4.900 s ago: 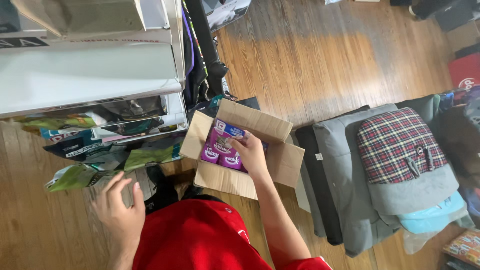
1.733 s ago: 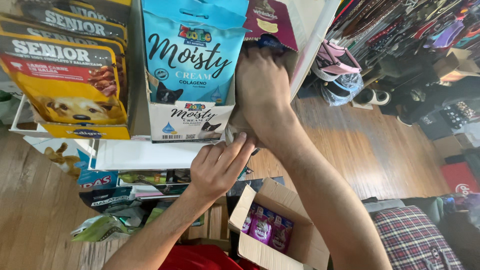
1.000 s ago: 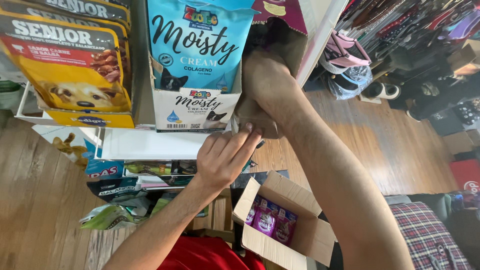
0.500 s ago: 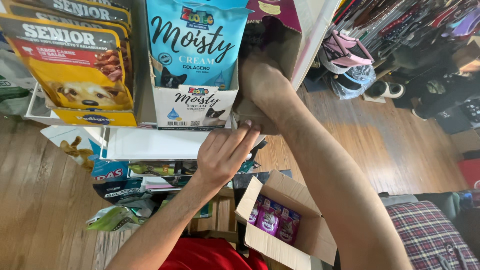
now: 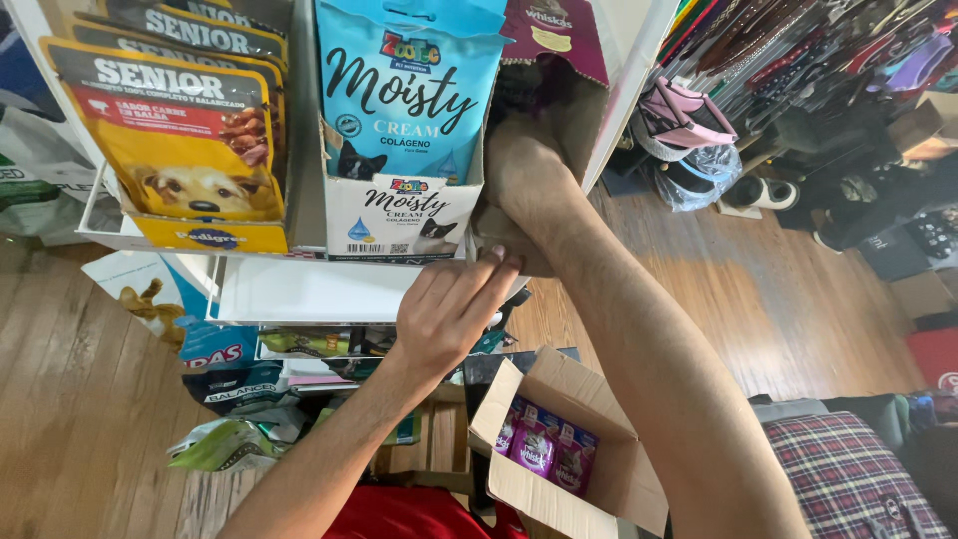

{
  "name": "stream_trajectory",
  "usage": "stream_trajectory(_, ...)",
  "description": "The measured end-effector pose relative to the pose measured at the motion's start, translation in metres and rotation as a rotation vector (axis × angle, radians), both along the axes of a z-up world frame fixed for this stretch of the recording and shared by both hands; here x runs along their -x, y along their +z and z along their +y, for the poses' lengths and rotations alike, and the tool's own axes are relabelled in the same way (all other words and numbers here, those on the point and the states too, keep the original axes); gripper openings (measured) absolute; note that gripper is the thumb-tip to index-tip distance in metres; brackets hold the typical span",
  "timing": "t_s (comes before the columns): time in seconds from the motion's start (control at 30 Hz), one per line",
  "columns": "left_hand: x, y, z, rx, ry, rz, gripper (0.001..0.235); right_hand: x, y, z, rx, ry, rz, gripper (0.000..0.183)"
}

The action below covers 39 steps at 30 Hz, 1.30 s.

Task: The person takes individual cat food pouches from a cardboard box and places them into a cardboard dispenser on a store shelf.

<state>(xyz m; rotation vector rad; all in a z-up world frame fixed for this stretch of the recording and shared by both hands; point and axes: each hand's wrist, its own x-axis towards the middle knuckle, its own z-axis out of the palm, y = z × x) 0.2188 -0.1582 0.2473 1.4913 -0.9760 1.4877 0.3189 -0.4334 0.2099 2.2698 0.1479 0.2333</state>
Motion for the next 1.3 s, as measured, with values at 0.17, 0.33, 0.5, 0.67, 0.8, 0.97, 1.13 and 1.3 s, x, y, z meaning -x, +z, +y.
stream_trajectory(0.17, -0.002, -0.004, -0.001, -0.017, 0.010, -0.018, 0.017, 0.001, 0.056, 0.041, -0.391, -0.299, 0.028, 0.039)
stream_trajectory(0.33, -0.001, -0.002, 0.003, -0.025, 0.007, -0.009, 0.016, -0.012, 0.037, 0.030, -0.430, -0.370, 0.026, 0.059)
stream_trajectory(0.5, -0.001, -0.002, 0.007, -0.050, -0.024, 0.009, 0.015, -0.003, 0.090, 0.066, -0.728, -0.636, 0.004, 0.044)
stream_trajectory(0.67, 0.003, -0.002, 0.003, -0.018, -0.012, -0.009, 0.020, 0.003, 0.107, 0.076, -0.190, -0.419, 0.407, 0.053)
stream_trajectory(0.8, 0.000, -0.002, 0.006, -0.035, -0.026, 0.002, 0.020, -0.005, 0.085, 0.071, -0.262, -0.349, 0.270, 0.043)
stream_trajectory(0.97, 0.002, -0.004, 0.001, -0.001, -0.016, -0.003, 0.019, -0.031, 0.109, 0.070, -0.832, -0.768, 0.101, 0.043)
stream_trajectory(1.13, 0.001, 0.003, 0.004, -0.011, -0.022, -0.009, 0.017, -0.043, 0.074, 0.035, -0.738, -0.700, 0.055, 0.032)
stream_trajectory(1.3, 0.000, -0.004, -0.001, -0.026, -0.013, -0.025, 0.016, -0.041, 0.074, 0.034, -0.753, -0.717, 0.050, 0.033)
